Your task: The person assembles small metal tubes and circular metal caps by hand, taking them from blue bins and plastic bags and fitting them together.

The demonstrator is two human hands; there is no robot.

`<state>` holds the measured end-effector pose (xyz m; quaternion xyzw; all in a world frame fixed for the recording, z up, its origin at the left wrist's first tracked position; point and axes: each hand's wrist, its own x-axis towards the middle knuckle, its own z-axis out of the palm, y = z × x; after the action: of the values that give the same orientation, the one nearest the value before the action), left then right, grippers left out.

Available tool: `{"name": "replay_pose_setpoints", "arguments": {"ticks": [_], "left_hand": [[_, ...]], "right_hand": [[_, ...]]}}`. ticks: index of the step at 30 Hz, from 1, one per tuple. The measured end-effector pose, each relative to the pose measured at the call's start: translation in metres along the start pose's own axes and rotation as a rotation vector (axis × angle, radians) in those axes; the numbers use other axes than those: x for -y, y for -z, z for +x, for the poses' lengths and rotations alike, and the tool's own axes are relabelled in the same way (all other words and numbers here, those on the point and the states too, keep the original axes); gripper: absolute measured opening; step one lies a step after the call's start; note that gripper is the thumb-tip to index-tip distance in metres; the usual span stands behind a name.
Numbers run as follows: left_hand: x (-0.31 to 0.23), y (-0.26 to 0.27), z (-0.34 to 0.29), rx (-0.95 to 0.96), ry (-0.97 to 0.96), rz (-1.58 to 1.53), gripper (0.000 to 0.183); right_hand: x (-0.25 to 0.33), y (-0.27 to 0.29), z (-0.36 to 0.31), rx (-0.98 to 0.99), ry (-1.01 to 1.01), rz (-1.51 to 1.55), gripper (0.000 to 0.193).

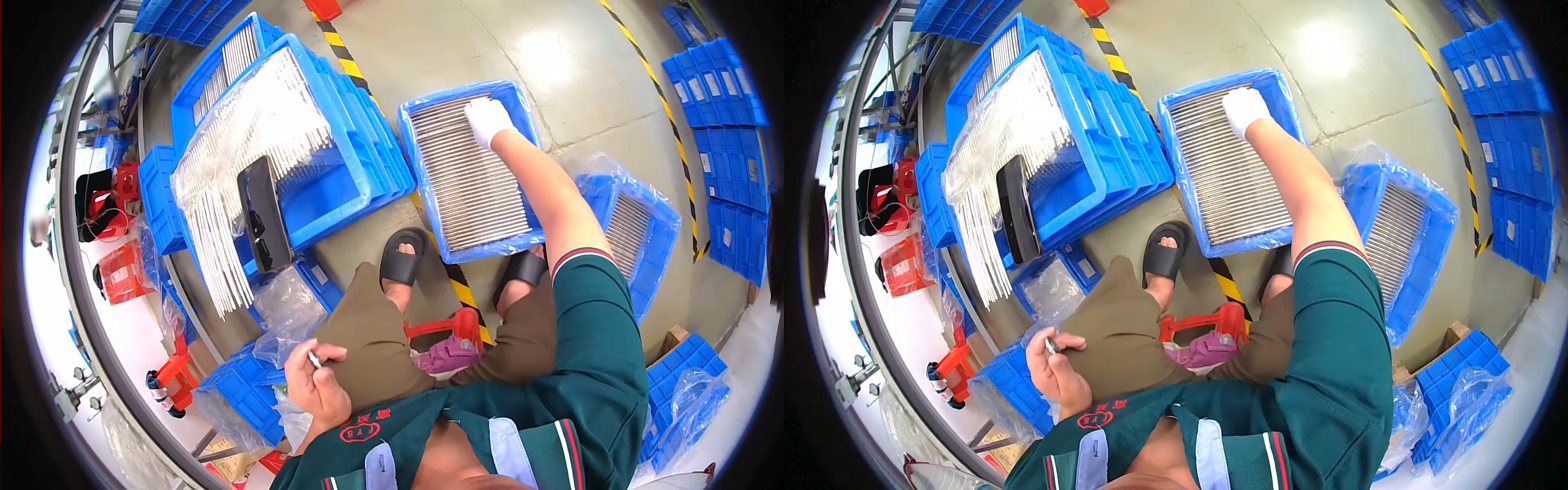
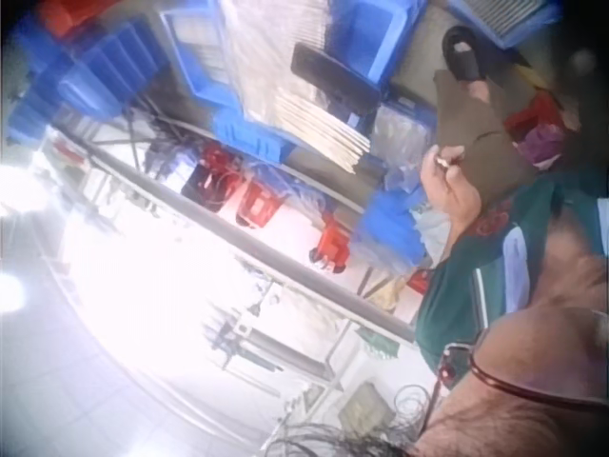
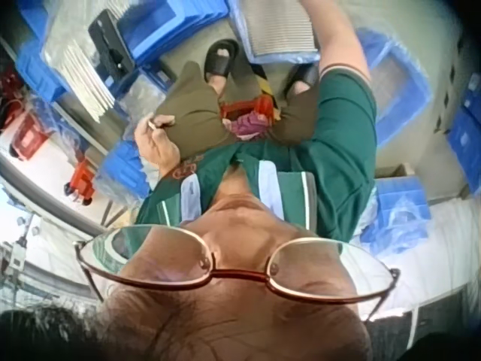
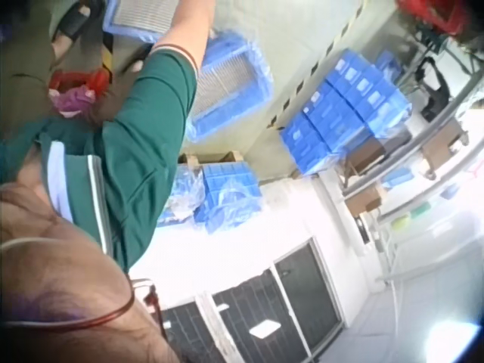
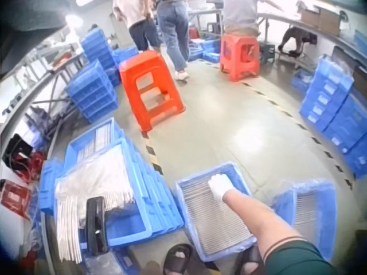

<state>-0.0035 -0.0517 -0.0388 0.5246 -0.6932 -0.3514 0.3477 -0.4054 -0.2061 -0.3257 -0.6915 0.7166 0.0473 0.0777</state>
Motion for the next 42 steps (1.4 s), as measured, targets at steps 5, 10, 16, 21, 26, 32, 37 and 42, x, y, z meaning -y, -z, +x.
{"name": "replay_pose_setpoints", "arguments": {"ticks": [5,10,16,21,26,32,37,42], "left_hand": [[-0.004,0.001,0.006,-0.056,0.069,0.035,0.05],[0.002,0.004,0.009,-0.059,0.062,0.044,0.05],[0.004,0.009,0.008,-0.099,0.105,-0.031,0.054],[0.004,0.013,0.008,-0.105,0.106,-0.065,0.054],[0.003,0.013,0.008,-0.089,0.089,-0.124,0.052],[0.011,0.016,0.003,-0.006,0.06,-0.326,0.047],[0.01,0.013,0.0,0.029,0.032,-0.444,0.041],[0.012,0.009,-0.005,0.032,-0.002,-0.523,0.039]], "right_hand": [[0.002,-0.014,0.028,-0.034,-0.015,-0.024,0.018],[0.005,-0.008,0.032,0.062,0.04,-0.006,0.018],[0.027,-0.032,0.005,-0.026,-0.103,0.091,0.016],[0.025,-0.013,-0.007,0.119,-0.11,0.146,0.017],[0.019,0.006,-0.032,0.174,-0.104,0.192,0.022],[0.024,0.07,-0.07,0.341,-0.1,-0.098,0.022],[0.055,0.081,-0.088,0.598,-0.033,-0.417,0.021],[0.076,0.065,-0.098,0.783,-0.14,-0.483,0.024]]}}
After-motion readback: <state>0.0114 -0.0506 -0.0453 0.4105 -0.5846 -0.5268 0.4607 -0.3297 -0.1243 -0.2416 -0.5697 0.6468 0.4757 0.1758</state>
